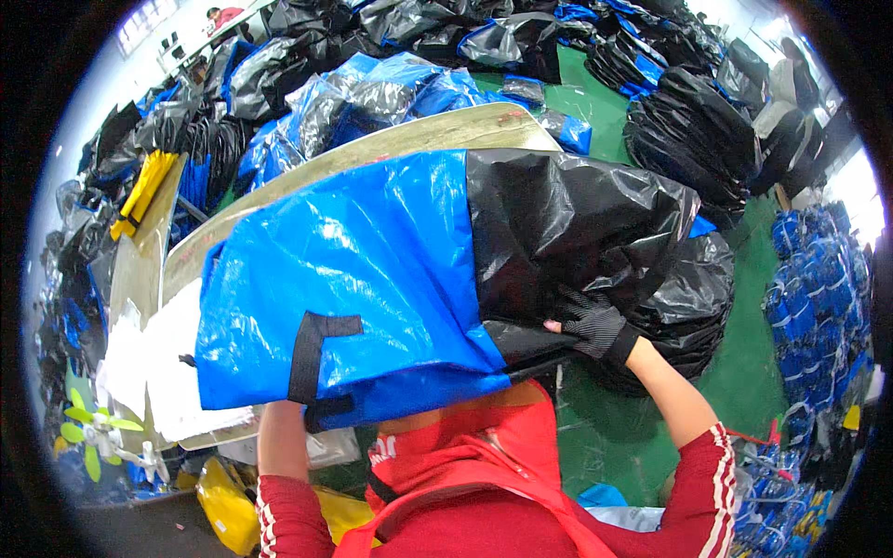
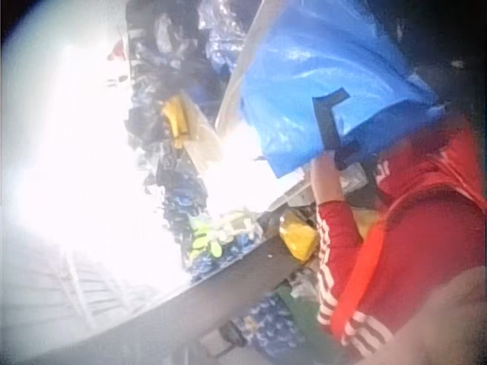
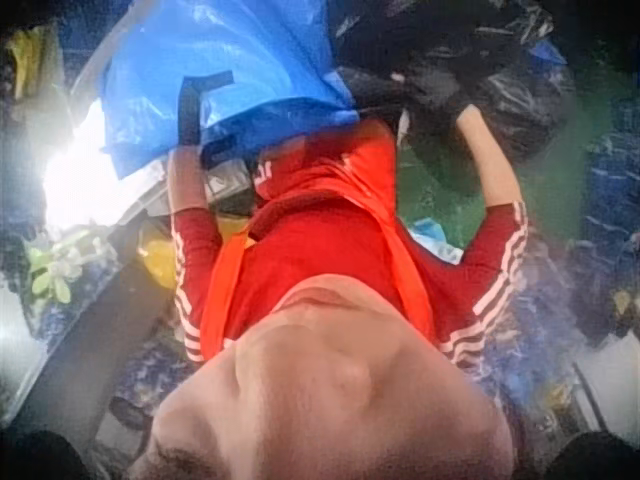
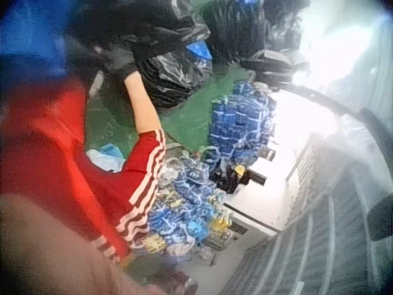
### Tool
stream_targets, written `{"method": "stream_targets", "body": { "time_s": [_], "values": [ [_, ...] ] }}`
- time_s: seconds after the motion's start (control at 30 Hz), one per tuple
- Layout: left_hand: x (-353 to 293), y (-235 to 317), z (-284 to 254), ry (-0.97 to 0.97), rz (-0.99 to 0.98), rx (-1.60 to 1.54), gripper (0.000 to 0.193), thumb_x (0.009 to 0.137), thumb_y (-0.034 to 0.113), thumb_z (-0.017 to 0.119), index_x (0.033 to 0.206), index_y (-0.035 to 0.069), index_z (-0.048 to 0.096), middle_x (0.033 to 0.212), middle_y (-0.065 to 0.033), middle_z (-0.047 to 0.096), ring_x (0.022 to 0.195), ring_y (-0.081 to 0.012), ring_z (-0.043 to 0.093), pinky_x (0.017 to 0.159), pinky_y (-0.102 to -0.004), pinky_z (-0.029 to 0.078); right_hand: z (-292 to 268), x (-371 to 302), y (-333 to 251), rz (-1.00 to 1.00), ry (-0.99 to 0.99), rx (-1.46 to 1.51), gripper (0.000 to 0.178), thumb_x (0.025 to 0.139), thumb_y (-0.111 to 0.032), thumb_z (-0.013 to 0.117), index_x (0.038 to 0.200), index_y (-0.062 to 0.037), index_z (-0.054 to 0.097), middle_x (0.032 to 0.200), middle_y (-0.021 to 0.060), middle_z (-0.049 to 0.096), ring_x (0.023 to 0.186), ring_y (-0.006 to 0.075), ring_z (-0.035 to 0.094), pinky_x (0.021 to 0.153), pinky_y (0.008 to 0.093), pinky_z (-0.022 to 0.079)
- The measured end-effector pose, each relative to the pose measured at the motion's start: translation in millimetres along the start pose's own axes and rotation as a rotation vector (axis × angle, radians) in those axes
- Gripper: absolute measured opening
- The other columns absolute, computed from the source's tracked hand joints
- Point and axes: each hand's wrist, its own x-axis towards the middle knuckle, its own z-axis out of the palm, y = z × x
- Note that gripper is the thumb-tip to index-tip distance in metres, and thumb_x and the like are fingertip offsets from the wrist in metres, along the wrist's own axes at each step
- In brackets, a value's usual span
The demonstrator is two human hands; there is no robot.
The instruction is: The person repeatedly places blue and black plastic bags into clear plastic sleeves on a table, then folds and stacks them. The process is repeated multiple times with consistent handling of the bags and sleeves.
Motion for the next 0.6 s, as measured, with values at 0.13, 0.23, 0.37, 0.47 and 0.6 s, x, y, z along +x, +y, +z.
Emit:
{"method": "stream_targets", "body": {
  "time_s": [0.13, 0.23, 0.37, 0.47, 0.6],
  "values": [
    [-39.5, -90.5, -12.0, -0.032, -0.300, -0.022, 0.042, 0.090, 0.035, 0.060, 0.121, 0.008, 0.061, 0.128, -0.0157, 0.057, 0.119, -0.0287, 0.052, 0.102, -0.0411, 0.040, 4.1, -0.9, 5.2, -0.006, -0.098, -0.066, 0.051, 0.081, -0.026, 0.062, 0.132, -0.0291, 0.056, 0.143, 0.0143, 0.045, 0.136, 0.0381, 0.036, 0.107, 0.0555, 0.030],
    [-50.8, -135.9, -8.7, -0.029, -0.418, -0.073, 0.040, 0.089, 0.034, 0.061, 0.119, 0.007, 0.062, 0.127, -0.0158, 0.058, 0.118, -0.0290, 0.053, 0.101, -0.0411, 0.040, 2.8, 1.2, -2.8, 0.068, -0.083, 0.076, 0.053, 0.082, -0.025, 0.057, 0.134, -0.0334, 0.053, 0.141, 0.0177, 0.046, 0.132, 0.0412, 0.040, 0.110, 0.0540, 0.027],
    [11.5, -194.2, 4.1, 0.083, -0.369, -0.213, 0.038, 0.088, 0.032, 0.063, 0.117, 0.007, 0.063, 0.125, -0.0161, 0.059, 0.116, -0.0294, 0.054, 0.100, -0.0411, 0.041, -33.5, 8.4, -18.4, 0.148, -0.133, 0.118, 0.048, 0.083, -0.021, 0.055, 0.130, -0.0321, 0.058, 0.133, 0.0147, 0.054, 0.128, 0.0383, 0.045, 0.105, 0.0518, 0.035],
    [89.0, -230.8, 29.0, 0.064, -0.319, -0.404, 0.037, 0.087, 0.030, 0.064, 0.116, 0.007, 0.064, 0.124, -0.0163, 0.060, 0.115, -0.0298, 0.054, 0.099, -0.0410, 0.042, -105.8, 29.9, -18.9, 0.058, -0.001, 0.237, 0.028, 0.079, -0.013, 0.063, 0.106, -0.0124, 0.069, 0.106, 0.0152, 0.067, 0.102, 0.0336, 0.063, 0.089, 0.0415, 0.048],
    [172.4, -257.7, 78.3, -0.088, -0.331, -0.931, 0.035, 0.086, 0.028, 0.066, 0.114, 0.006, 0.065, 0.122, -0.0165, 0.061, 0.113, -0.0302, 0.055, 0.098, -0.0410, 0.043, -224.0, 89.2, 12.3, 0.207, 0.740, -0.295, 0.014, 0.088, -0.002, 0.057, 0.097, -0.0008, 0.067, 0.096, 0.0161, 0.068, 0.089, 0.0279, 0.066, 0.082, 0.0375, 0.051]
  ]
}}
